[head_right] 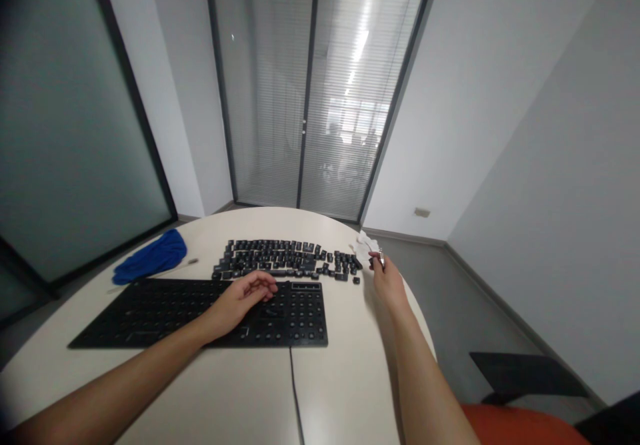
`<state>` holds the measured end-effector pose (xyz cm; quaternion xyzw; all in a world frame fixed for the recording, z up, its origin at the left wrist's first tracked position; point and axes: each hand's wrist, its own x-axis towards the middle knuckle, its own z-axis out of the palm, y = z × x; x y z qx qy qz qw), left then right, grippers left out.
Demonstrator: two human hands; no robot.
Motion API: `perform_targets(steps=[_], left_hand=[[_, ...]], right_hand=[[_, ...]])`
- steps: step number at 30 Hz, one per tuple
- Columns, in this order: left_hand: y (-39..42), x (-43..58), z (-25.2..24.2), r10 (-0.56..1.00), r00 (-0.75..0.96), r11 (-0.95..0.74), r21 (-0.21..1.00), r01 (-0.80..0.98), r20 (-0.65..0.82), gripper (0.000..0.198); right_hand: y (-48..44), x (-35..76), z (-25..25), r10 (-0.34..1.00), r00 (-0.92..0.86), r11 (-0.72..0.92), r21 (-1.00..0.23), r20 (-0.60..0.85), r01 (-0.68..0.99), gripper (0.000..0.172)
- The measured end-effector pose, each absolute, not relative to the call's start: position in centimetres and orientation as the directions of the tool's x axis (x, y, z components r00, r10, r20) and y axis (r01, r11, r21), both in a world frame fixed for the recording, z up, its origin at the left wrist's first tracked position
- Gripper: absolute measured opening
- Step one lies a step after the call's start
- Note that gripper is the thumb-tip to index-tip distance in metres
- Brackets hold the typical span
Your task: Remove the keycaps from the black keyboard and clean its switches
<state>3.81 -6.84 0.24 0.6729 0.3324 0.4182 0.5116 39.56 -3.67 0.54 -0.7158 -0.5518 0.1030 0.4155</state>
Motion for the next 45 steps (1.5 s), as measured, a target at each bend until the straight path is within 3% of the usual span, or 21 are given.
perform_targets(steps=[9,15,45], left_hand=[[-7.5,3.7,1.0,0.823,0.537,-0.296,0.946,0.132,0.182,0.017],[-7.9,3.9,1.3,0.817,0.554,-0.300,0.938,0.176,0.157,0.016],[-8.3,3.7,1.1,0.800,0.574,-0.393,0.875,0.281,0.175,0.015]], right_hand=[[-3.4,40.5,-0.9,0.868,0.451,-0.287,-0.532,0.206,0.797,0.039],[-3.2,40.6,-1.0,0.880,0.434,-0.311,-0.458,0.193,0.833,0.042],[-3.2,39.3,-0.6,0.876,0.442,-0.299,-0.500,0.195,0.813,0.034]])
